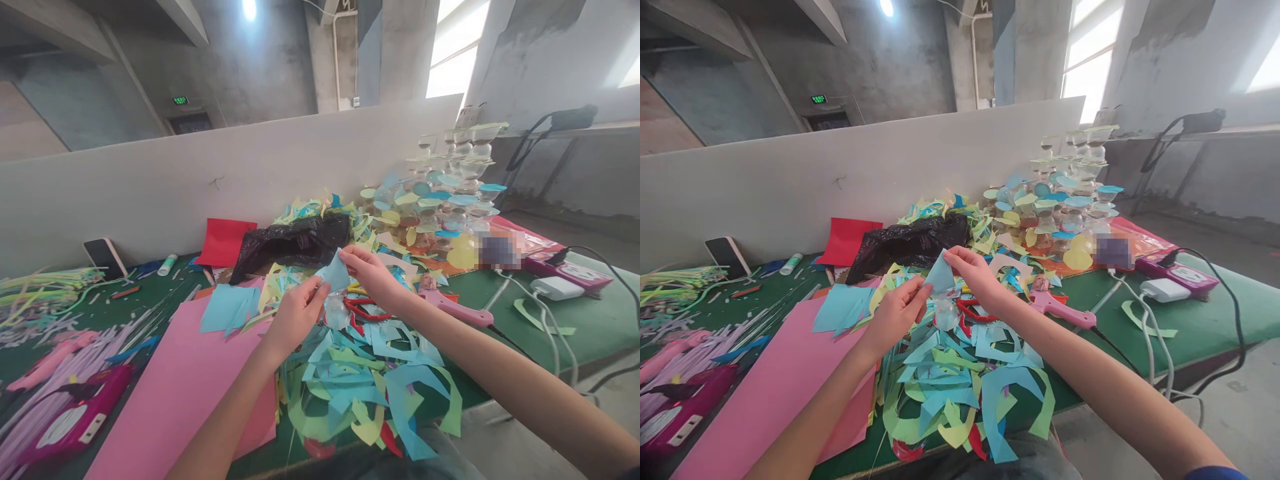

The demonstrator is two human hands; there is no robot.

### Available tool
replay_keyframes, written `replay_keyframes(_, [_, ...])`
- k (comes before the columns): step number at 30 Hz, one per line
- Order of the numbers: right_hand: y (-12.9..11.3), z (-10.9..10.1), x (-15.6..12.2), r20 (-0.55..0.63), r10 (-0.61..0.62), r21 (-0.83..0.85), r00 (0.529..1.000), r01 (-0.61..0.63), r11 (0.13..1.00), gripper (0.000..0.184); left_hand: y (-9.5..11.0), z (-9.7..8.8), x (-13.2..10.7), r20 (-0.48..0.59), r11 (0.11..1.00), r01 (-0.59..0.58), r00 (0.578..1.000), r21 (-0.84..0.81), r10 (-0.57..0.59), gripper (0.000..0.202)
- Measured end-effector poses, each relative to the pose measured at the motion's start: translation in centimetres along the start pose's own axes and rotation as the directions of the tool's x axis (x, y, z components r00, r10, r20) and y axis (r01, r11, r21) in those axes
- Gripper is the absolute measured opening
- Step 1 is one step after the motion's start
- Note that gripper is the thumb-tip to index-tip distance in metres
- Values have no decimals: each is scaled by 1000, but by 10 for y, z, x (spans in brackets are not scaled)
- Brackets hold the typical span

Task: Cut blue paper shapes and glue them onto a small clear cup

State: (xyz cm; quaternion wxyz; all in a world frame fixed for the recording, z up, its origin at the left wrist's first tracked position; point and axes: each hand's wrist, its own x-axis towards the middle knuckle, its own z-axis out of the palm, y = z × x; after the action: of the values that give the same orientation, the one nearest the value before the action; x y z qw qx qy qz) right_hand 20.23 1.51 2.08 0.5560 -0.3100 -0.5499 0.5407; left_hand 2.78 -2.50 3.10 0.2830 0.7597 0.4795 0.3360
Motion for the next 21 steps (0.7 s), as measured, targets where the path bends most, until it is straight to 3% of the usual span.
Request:
replay_keyframes(12, [-6,2,-2,-50,3,-83,999,-7,997,25,-1,0,-1,34,999,28,999,-40,-27,36])
replay_keyframes(21, [-13,3,-4,-57,-64,-155,996,55,986,26,1,1,0,25,999,22,999,-43,-21,34])
